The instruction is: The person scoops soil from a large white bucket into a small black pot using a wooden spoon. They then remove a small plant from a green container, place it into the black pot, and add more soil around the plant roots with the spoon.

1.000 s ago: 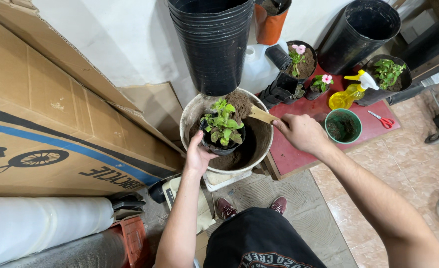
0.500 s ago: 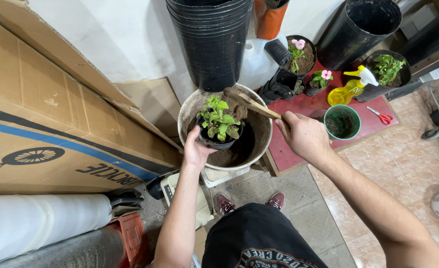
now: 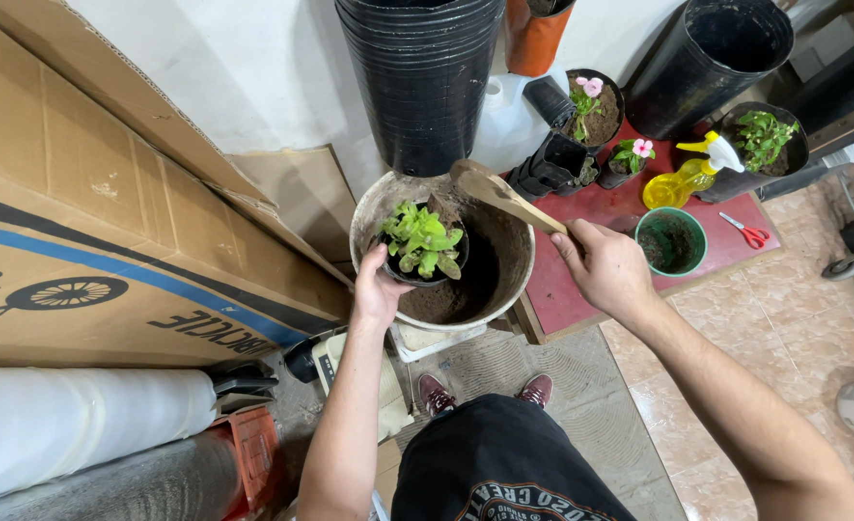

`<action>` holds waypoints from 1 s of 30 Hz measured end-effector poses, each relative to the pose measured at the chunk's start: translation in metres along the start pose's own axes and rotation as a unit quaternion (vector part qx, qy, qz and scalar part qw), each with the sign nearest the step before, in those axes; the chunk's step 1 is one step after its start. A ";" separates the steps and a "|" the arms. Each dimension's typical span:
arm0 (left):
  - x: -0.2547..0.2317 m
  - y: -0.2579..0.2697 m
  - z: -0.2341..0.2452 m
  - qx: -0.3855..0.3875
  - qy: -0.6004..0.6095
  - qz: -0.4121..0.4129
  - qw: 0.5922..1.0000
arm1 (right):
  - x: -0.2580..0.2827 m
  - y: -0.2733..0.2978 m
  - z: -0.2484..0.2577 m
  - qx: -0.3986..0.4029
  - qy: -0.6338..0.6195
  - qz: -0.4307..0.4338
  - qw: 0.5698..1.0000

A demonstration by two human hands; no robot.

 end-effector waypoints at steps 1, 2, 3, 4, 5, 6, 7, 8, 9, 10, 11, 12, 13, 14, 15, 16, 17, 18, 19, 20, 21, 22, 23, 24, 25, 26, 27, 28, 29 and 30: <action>0.001 0.001 -0.003 0.005 -0.001 0.001 1.000 | 0.009 -0.003 0.003 -0.003 -0.006 0.006 1.000; 0.003 0.001 -0.006 0.012 -0.004 0.002 1.000 | 0.017 -0.004 0.006 -0.006 -0.011 0.010 1.000; 0.005 0.002 -0.008 0.012 -0.005 0.004 1.000 | 0.028 -0.006 0.021 -0.006 -0.011 0.008 1.000; 0.006 0.002 -0.009 0.010 0.001 0.009 1.000 | 0.040 -0.008 0.032 0.031 0.006 0.013 0.999; 0.006 0.003 -0.010 0.009 0.007 0.013 1.000 | 0.052 -0.010 0.044 0.068 0.024 0.019 0.997; 0.008 0.000 -0.006 0.010 0.007 0.013 1.000 | 0.054 -0.014 0.054 0.067 0.024 0.019 0.997; 0.009 -0.003 -0.001 0.003 0.001 0.012 1.000 | 0.056 -0.016 0.064 0.068 0.057 0.012 0.996; 0.013 -0.004 0.004 -0.004 -0.004 0.013 1.000 | 0.056 -0.018 0.074 0.072 0.091 0.005 0.993; 0.014 -0.003 0.003 -0.005 -0.003 0.014 1.000 | 0.059 -0.021 0.070 0.073 0.092 0.005 0.993; 0.013 -0.003 0.001 -0.004 -0.005 0.017 1.000 | 0.062 -0.022 0.066 0.070 0.071 0.010 0.995; 0.012 -0.003 -0.001 -0.003 -0.008 0.020 1.000 | 0.065 -0.024 0.062 0.067 0.051 0.015 0.996; 0.012 -0.001 -0.001 -0.002 -0.008 0.019 1.000 | 0.068 -0.022 0.066 0.065 0.051 0.014 0.996; 0.012 0.000 -0.001 -0.003 -0.004 0.023 1.000 | 0.071 -0.019 0.067 0.088 0.059 0.010 0.994; 0.012 0.001 -0.001 -0.005 0.001 0.026 1.000 | 0.074 -0.018 0.069 0.110 0.069 0.007 0.992; 0.003 0.010 -0.008 -0.003 0.002 0.023 1.000 | 0.066 -0.018 0.067 0.108 0.069 0.009 0.992; -0.005 0.021 -0.013 -0.007 -0.010 0.021 1.000 | 0.057 -0.018 0.065 0.094 0.077 0.000 0.993; -0.012 0.032 -0.018 -0.012 -0.022 0.018 1.000 | 0.048 -0.018 0.062 0.080 0.086 -0.008 0.993; -0.006 0.023 -0.009 -0.011 -0.021 0.019 1.000 | 0.047 -0.019 0.062 0.080 0.086 -0.009 0.993; 0.001 0.015 -0.001 -0.005 -0.026 0.035 0.999 | 0.045 -0.019 0.061 0.099 0.089 -0.023 0.991; 0.008 0.006 0.007 0.003 -0.031 0.051 0.998 | 0.042 -0.019 0.060 0.119 0.091 -0.038 0.988; 0.010 0.009 0.003 0.003 -0.031 0.050 0.998 | 0.042 -0.017 0.058 0.118 0.091 -0.038 0.988; 0.010 0.009 -0.001 -0.005 -0.016 0.056 0.998 | 0.042 -0.016 0.054 0.132 0.094 -0.044 0.986; 0.010 0.008 -0.006 -0.013 -0.001 0.062 0.998 | 0.042 -0.016 0.051 0.145 0.097 -0.051 0.983; 0.006 0.014 -0.014 -0.013 -0.001 0.064 0.998 | 0.040 -0.016 0.049 0.146 0.098 -0.052 0.983; 0.003 0.019 -0.022 -0.002 -0.020 0.065 0.998 | 0.038 -0.015 0.046 0.155 0.096 -0.056 0.982; -0.002 0.025 -0.028 0.007 -0.037 0.064 0.997 | 0.037 -0.015 0.043 0.165 0.094 -0.056 0.980; 0.003 0.024 -0.023 0.005 -0.036 0.064 0.997 | 0.037 -0.014 0.042 0.167 0.093 -0.054 0.980; 0.006 0.020 -0.020 0.004 -0.025 0.060 0.998 | 0.036 -0.013 0.041 0.171 0.091 -0.062 0.979; 0.009 0.016 -0.017 0.004 -0.014 0.056 0.998 | 0.035 -0.013 0.040 0.175 0.089 -0.069 0.978; 0.014 0.009 -0.012 0.004 -0.015 0.057 0.998 | 0.038 -0.015 0.043 0.176 0.089 -0.071 0.978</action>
Point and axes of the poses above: each hand's wrist, its own y-axis away from the middle knuckle, its own z-axis out of the back of the hand, x = y × z, the point moved 4 cm from there along -y, towards the middle knuckle, and after that the axes turned 8 degrees about -x, right-handed, at the moved point
